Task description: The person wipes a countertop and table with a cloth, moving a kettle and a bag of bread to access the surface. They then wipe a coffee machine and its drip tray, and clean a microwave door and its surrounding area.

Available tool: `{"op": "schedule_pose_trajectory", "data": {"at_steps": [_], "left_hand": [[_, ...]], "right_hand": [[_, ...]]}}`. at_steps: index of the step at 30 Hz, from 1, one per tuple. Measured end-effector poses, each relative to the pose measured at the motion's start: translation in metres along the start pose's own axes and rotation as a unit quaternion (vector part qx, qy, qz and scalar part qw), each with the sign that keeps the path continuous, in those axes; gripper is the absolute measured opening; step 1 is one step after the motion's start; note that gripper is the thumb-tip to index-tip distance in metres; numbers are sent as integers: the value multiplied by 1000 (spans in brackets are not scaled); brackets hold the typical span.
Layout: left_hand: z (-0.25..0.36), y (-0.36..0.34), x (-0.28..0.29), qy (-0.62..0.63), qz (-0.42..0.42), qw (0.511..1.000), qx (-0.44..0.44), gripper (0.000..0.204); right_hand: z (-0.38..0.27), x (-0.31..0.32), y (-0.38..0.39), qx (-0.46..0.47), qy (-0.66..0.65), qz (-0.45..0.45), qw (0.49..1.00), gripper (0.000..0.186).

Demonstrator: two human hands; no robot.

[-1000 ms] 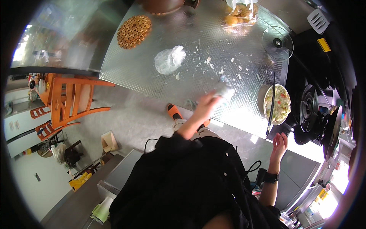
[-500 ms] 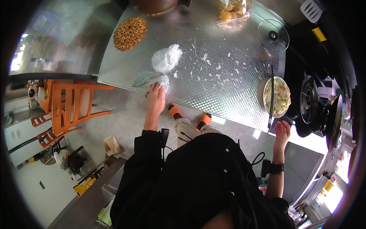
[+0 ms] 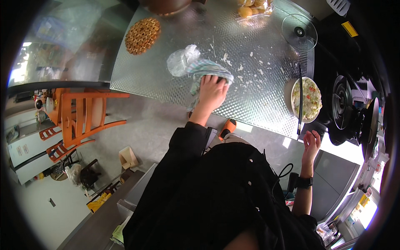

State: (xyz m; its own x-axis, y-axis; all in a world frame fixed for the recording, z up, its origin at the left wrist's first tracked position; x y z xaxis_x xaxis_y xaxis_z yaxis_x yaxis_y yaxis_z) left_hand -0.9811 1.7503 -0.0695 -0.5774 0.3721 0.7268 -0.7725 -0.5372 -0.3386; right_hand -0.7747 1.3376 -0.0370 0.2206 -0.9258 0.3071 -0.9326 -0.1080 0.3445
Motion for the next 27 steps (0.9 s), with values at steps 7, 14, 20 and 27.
{"op": "schedule_pose_trajectory", "data": {"at_steps": [7, 14, 20, 27], "left_hand": [[19, 7, -5, -1, -16, 999, -28, 27], [6, 33, 0, 88, 28, 996, 10, 28], [-50, 55, 18, 783, 109, 478, 383, 28], [-22, 60, 63, 855, -32, 277, 437, 48]], "right_hand": [[-1, 9, 2, 8, -9, 1, 1000, 18], [4, 57, 22, 31, -30, 50, 998, 16], [39, 97, 83, 19, -86, 143, 986, 17], [102, 126, 198, -64, -124, 271, 952, 16]]}}
Point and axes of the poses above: each hand's wrist, its own y-axis away from the middle knuckle, its own x-axis out of the back of the hand, z = x × y, the point moved 5 cm from there along -y, towards the middle knuckle, and after that the axes turned 12 degrees about y, right-handed, at the moved point
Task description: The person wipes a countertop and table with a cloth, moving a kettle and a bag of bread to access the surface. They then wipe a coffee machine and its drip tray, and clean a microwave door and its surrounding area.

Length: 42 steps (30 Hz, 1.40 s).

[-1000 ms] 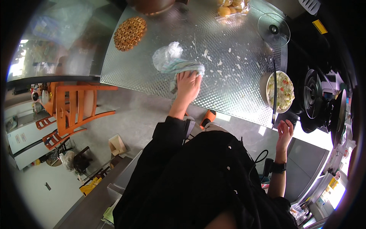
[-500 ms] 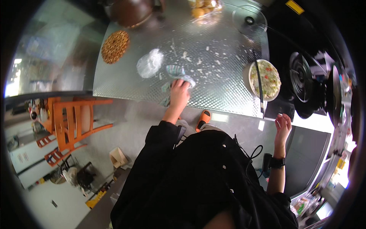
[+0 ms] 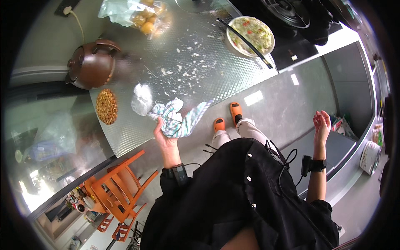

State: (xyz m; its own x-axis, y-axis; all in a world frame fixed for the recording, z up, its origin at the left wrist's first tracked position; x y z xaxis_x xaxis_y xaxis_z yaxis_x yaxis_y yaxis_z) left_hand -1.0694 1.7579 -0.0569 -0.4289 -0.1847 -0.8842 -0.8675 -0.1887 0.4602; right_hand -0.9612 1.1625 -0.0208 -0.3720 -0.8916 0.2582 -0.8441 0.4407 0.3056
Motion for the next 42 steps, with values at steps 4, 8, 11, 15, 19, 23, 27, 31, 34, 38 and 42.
{"op": "schedule_pose_trajectory", "data": {"at_steps": [4, 8, 11, 15, 19, 23, 27, 31, 34, 38, 42], "left_hand": [[-42, 11, -25, 0, -40, 992, 119, 46], [-112, 13, -36, -97, -21, 987, 128, 44], [-196, 10, -46, -117, -51, 968, 217, 40], [-325, 1, -45, -147, -33, 955, 256, 39], [-462, -7, -48, -181, -41, 928, 322, 40], [-588, -15, -60, -211, -97, 891, 391, 40], [-700, -38, -63, -216, -82, 860, 456, 40], [-799, -83, -63, -209, -63, 838, 500, 38], [-882, -122, -74, -209, -74, 804, 551, 38], [-995, -182, -98, -195, -19, 777, 598, 37], [-1122, -226, -129, -225, -63, 762, 604, 34]], "right_hand": [[27, 54, 23, -13, -19, 51, 998, 19], [53, 111, 26, -17, -63, 102, 993, 20], [70, 159, 18, -34, -98, 146, 984, 20], [83, 230, -7, -45, -130, 190, 972, 20], [75, 301, -32, -23, -141, 186, 972, 22], [62, 359, -58, -29, -159, 218, 963, 19], [58, 402, -96, -36, -196, 248, 948, 17], [55, 436, -152, -67, -207, 295, 931, 15], [40, 462, -195, -95, -214, 331, 914, 16], [14, 501, -246, -103, -217, 379, 894, 15], [10, 540, -277, -100, -230, 434, 865, 14]]}}
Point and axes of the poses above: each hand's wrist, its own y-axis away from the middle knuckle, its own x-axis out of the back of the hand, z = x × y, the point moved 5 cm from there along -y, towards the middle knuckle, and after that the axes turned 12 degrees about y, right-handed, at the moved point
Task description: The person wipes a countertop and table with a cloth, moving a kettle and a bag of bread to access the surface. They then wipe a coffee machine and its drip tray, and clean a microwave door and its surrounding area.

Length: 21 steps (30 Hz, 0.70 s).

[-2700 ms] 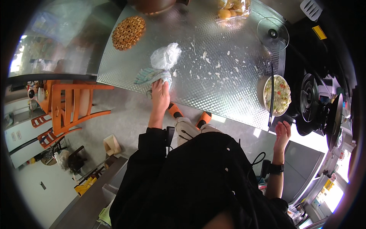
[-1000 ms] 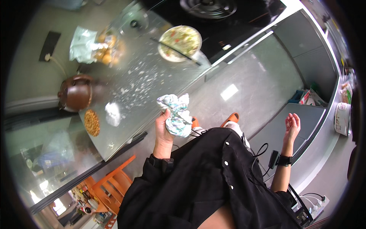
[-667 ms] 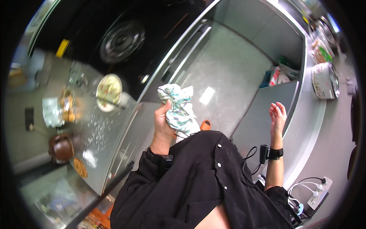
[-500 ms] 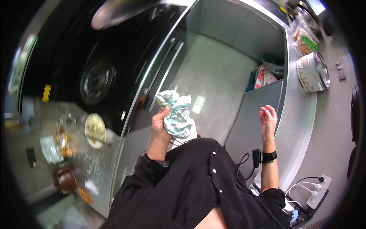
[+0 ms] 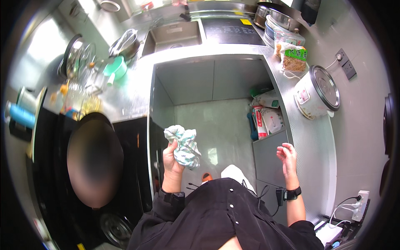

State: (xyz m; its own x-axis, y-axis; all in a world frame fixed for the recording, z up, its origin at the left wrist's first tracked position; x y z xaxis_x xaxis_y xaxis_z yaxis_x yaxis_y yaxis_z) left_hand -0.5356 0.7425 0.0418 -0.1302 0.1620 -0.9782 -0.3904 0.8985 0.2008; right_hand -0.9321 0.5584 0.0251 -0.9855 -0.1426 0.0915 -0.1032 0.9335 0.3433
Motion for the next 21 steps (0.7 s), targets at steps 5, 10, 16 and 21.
{"op": "schedule_pose_trajectory", "data": {"at_steps": [5, 10, 16, 21], "left_hand": [[43, -156, -76, -60, -99, 993, -23, 35], [109, -308, -150, -146, -117, 977, -106, 30], [184, -479, -246, -252, -138, 944, -164, 24], [236, -607, -280, -512, -118, 804, -279, 24]], "right_hand": [[-19, -10, -72, -14, -26, 66, 997, 14], [-57, -48, -187, -23, -46, 76, 996, 13], [-130, -119, -296, 31, -17, -3, 999, 15], [-160, -157, -349, 53, 12, 6, 999, 13]]}}
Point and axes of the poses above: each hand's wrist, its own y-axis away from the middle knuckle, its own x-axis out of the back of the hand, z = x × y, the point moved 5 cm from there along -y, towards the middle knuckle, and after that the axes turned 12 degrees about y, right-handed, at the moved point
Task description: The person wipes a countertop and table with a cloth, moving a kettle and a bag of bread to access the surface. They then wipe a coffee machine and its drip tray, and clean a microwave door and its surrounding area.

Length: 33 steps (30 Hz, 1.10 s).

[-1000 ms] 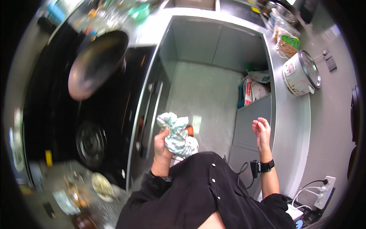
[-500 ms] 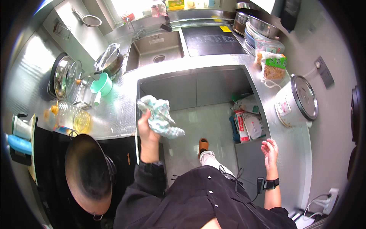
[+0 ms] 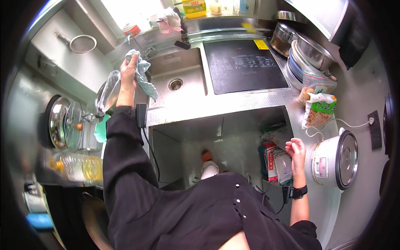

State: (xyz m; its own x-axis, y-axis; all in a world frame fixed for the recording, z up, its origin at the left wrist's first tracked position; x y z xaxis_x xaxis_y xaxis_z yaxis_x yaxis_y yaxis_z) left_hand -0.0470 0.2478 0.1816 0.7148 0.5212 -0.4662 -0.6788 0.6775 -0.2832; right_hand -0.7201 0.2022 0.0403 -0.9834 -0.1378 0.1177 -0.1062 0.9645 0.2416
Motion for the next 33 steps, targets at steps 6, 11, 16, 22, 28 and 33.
{"op": "schedule_pose_trajectory", "data": {"at_steps": [6, 11, 16, 22, 28, 33], "left_hand": [[-64, -110, 39, -597, -11, 800, -70, 44], [-113, -150, 58, -632, -103, 755, -141, 36], [-175, -178, 69, -702, -189, 686, -38, 34], [-190, -196, 60, -607, -179, 768, -95, 36], [-172, -163, 58, -506, -102, 847, 128, 40], [-74, -71, 28, -193, 29, 968, 154, 34]], "right_hand": [[2, -26, -34, -33, -27, 95, 995, 14], [-10, -52, -57, -47, -19, 144, 988, 13], [-15, -85, -71, -61, 7, 145, 988, 14], [-24, -106, -91, -50, 30, 119, 991, 15], [-36, -110, -128, -47, 35, 75, 995, 15], [-78, -160, -182, 13, 72, -99, 992, 14]]}}
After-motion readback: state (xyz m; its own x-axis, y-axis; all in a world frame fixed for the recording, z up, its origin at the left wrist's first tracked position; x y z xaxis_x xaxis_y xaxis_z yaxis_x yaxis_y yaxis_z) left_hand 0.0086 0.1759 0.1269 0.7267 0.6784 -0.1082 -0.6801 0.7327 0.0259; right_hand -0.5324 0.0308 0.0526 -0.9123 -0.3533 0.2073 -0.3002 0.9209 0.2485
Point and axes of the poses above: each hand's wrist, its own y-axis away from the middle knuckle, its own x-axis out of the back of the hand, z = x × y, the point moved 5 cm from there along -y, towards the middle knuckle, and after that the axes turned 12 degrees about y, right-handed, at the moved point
